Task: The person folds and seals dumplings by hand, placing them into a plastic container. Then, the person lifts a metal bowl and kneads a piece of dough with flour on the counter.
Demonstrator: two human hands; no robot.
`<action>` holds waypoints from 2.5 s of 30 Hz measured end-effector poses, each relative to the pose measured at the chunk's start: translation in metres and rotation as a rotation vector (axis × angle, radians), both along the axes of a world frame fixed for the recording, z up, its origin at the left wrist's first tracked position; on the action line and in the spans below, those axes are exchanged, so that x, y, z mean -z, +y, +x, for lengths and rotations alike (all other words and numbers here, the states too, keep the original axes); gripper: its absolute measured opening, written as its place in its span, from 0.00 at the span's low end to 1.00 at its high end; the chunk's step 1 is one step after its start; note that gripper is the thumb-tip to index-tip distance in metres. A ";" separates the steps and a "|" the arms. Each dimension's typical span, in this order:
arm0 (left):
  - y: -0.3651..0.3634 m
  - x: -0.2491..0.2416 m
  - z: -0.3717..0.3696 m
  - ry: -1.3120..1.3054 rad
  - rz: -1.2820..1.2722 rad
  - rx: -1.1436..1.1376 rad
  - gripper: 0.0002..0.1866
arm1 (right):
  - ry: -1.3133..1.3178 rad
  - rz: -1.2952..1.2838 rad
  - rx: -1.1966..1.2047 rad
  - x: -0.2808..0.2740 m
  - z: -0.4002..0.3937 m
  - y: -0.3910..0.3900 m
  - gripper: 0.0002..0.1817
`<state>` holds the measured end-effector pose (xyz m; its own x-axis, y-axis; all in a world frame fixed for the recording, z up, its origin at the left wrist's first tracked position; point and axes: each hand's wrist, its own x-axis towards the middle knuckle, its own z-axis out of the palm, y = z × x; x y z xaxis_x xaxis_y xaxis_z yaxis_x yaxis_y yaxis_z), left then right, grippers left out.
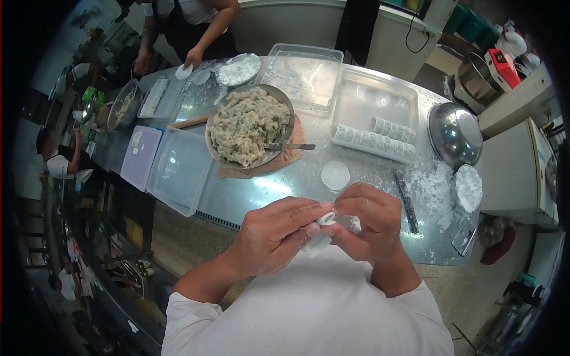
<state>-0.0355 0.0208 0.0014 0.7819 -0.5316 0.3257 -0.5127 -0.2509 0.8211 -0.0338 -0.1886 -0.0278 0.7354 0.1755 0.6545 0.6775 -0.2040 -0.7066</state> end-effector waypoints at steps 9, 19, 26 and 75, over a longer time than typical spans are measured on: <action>0.001 0.010 -0.001 0.067 -0.069 -0.043 0.17 | -0.009 -0.006 -0.048 0.001 0.000 0.000 0.09; 0.001 0.008 0.001 -0.001 -0.046 -0.007 0.15 | -0.008 0.007 0.031 -0.001 -0.001 0.002 0.09; 0.002 0.014 0.000 0.128 -0.065 -0.026 0.15 | -0.004 -0.053 -0.022 0.003 -0.001 0.002 0.09; -0.057 0.158 0.048 0.799 -0.137 -0.066 0.40 | 0.933 0.633 -0.043 0.167 -0.011 -0.011 0.28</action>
<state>0.0123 -0.0358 -0.1570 0.8340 -0.4723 -0.2854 0.2538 -0.1310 0.9584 -0.0451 -0.1994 -0.1950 0.9849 0.0439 -0.1676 -0.1716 0.3818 -0.9082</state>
